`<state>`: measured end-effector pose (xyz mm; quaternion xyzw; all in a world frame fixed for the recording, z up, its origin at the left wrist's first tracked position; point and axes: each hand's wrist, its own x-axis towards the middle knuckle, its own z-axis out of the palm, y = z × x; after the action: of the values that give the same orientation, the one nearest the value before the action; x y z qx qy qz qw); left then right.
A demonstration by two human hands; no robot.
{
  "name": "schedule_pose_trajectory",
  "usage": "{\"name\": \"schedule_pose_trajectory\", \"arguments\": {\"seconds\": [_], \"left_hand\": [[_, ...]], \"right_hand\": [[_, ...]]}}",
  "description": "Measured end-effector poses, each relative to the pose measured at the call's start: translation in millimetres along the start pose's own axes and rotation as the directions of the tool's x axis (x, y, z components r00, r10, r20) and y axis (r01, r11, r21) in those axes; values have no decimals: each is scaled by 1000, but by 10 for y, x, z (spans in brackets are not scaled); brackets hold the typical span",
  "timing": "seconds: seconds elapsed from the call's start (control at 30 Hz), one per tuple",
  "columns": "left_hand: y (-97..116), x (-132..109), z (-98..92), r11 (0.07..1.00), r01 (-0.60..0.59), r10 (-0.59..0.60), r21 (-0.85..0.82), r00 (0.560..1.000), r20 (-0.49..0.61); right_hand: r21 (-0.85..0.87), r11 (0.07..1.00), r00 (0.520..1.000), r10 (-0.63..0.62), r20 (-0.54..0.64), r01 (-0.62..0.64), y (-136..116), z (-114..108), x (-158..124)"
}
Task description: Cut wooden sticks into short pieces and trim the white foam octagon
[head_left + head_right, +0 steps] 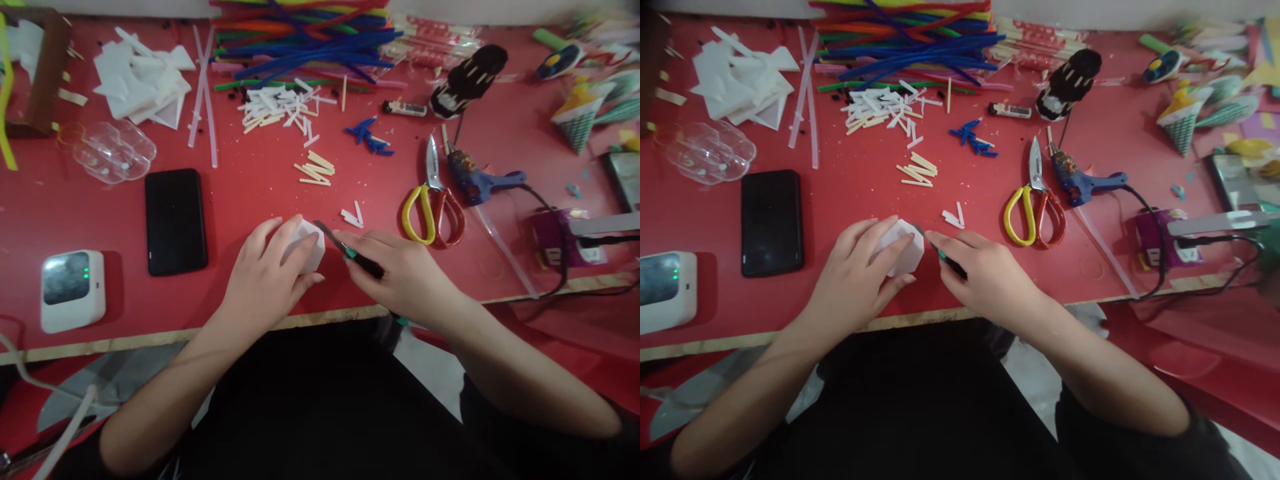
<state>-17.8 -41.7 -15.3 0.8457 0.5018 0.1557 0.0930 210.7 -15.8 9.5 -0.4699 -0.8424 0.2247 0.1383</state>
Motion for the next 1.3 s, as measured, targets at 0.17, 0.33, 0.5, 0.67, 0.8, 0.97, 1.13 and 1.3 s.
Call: {"name": "schedule_pose_trajectory", "arguments": {"seconds": [0.17, 0.33, 0.5, 0.67, 0.8, 0.97, 1.13, 1.3], "left_hand": [[49, 37, -24, 997, 53, -56, 64, 998, 37], [53, 34, -32, 998, 41, -42, 48, 999, 26], [184, 81, 34, 983, 177, -177, 44, 984, -16], [217, 84, 26, 991, 132, -132, -23, 991, 17], [180, 41, 24, 992, 126, -125, -32, 992, 21], [150, 15, 63, 991, 127, -128, -45, 991, -25], [116, 9, 101, 992, 122, -122, -13, 992, -35], [99, 17, 112, 992, 118, -120, -33, 992, -45]], "right_hand": [[-37, 999, 999, -27, 20, 28, 4, 2, 132], [14, 999, 999, -37, 34, 36, 4, 0, 190], [-1, 1000, 999, -22, 25, 22, 2, 21, 197], [13, 999, 999, -36, 2, 36, -8, 28, 181], [-32, 999, 1000, -5, 8, 5, -35, 26, 166], [-40, 999, 997, 30, 66, -27, -78, 25, 149], [-40, 997, 993, 66, 102, -63, -97, 24, 126], [-55, 997, 991, 68, 112, -62, -101, 25, 127]]}}
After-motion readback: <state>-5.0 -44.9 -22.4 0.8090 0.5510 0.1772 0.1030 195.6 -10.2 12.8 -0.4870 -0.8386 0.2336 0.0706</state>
